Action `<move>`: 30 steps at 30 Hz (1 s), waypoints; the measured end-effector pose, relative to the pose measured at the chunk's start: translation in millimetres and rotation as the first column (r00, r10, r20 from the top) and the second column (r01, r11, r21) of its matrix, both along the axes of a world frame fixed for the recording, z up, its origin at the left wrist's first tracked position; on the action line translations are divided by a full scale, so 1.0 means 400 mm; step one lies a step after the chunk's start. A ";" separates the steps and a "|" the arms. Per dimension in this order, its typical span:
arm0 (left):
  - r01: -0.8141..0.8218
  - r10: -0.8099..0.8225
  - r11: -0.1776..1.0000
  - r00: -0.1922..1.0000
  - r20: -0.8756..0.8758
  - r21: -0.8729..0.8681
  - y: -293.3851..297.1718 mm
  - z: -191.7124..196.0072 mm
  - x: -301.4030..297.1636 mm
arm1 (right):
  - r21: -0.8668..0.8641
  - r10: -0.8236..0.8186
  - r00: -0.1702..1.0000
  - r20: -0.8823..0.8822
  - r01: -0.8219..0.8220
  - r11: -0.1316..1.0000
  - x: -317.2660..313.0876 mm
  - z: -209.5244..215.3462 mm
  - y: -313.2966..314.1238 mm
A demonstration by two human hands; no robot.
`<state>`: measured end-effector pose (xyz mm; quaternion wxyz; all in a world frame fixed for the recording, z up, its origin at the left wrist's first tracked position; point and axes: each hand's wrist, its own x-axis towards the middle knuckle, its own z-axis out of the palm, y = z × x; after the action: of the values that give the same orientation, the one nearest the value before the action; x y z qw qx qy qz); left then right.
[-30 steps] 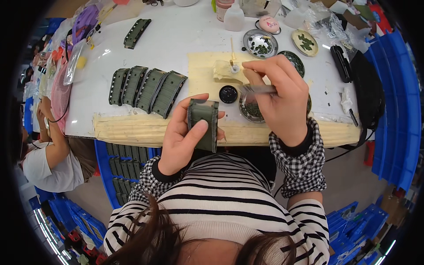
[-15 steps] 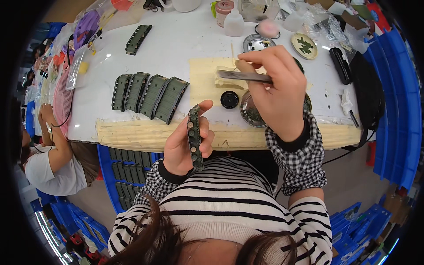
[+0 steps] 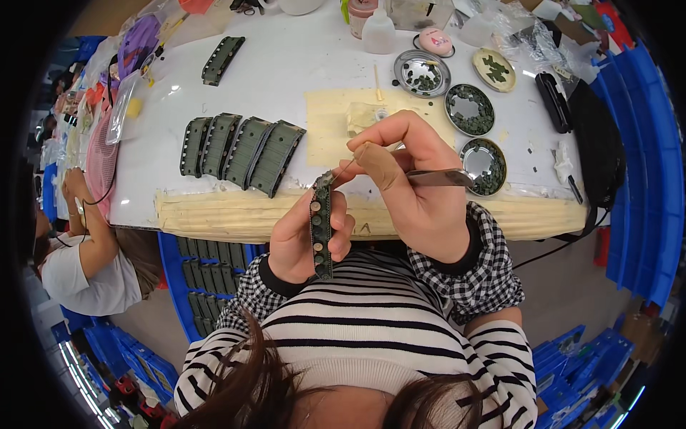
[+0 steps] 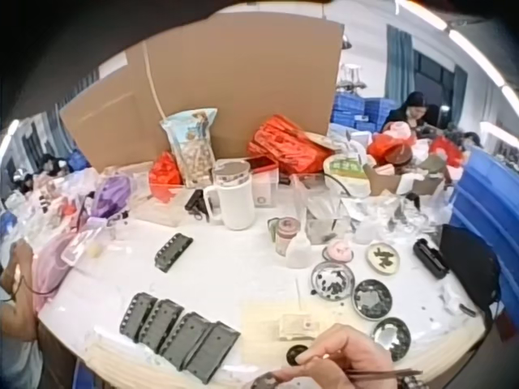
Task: Assembling green plastic toy parts using a metal tool at a workbench.
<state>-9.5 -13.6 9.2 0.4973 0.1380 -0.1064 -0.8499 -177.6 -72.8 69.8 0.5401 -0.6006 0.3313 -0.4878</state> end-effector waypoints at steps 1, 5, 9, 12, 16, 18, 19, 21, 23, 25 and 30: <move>0.000 0.000 1.000 1.000 -0.002 -0.003 0.000 -0.001 0.000 | 0.000 0.006 1.000 -0.004 -0.006 1.000 -0.001 0.000 0.000; 0.001 -0.001 1.000 1.000 -0.006 -0.005 0.000 -0.002 -0.002 | -0.015 0.024 0.999 -0.026 -0.025 1.000 -0.005 0.003 -0.001; 0.008 -0.008 1.000 1.000 -0.020 -0.011 0.000 -0.005 0.001 | 0.032 0.002 0.998 0.065 -0.004 0.999 0.000 -0.003 -0.003; -0.013 0.026 0.993 0.994 0.108 -0.113 -0.003 0.009 0.012 | -0.009 -0.129 0.990 0.058 0.130 0.992 -0.003 -0.007 -0.022; -0.123 0.192 0.972 0.904 0.383 -0.198 -0.002 0.044 0.014 | -0.493 -0.464 0.824 -0.325 0.271 0.827 -0.030 -0.032 -0.093; -0.180 0.261 0.962 0.823 0.505 -0.204 -0.003 0.061 0.007 | -0.561 -0.510 0.761 -0.401 0.236 0.793 -0.028 -0.039 -0.100; -0.142 0.292 0.945 0.775 0.561 -0.296 -0.001 0.050 0.016 | -0.613 -0.518 0.738 -0.432 0.181 0.769 -0.028 -0.058 -0.112; -0.082 0.387 0.895 0.629 0.674 -0.437 0.000 0.048 0.023 | -0.648 -0.513 0.695 -0.504 0.088 0.756 -0.029 -0.070 -0.116; 0.023 0.494 0.829 0.437 0.751 -0.559 -0.001 0.051 0.030 | -0.645 -0.549 0.733 -0.402 0.199 0.738 -0.021 -0.054 -0.100; 0.173 0.605 0.751 0.207 0.769 -0.637 -0.002 0.063 0.038 | -0.680 -0.570 0.758 -0.316 0.238 0.694 -0.023 -0.015 -0.077; 0.297 0.711 0.661 0.044 0.702 -0.689 -0.004 0.077 0.017 | -0.424 -0.161 0.956 -0.246 0.043 0.905 -0.016 0.005 -0.018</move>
<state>-2.7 -15.2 40.0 0.4301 0.4861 -0.6953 -0.3086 -184.1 -80.0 71.7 0.3226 -0.7449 0.3233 -0.4865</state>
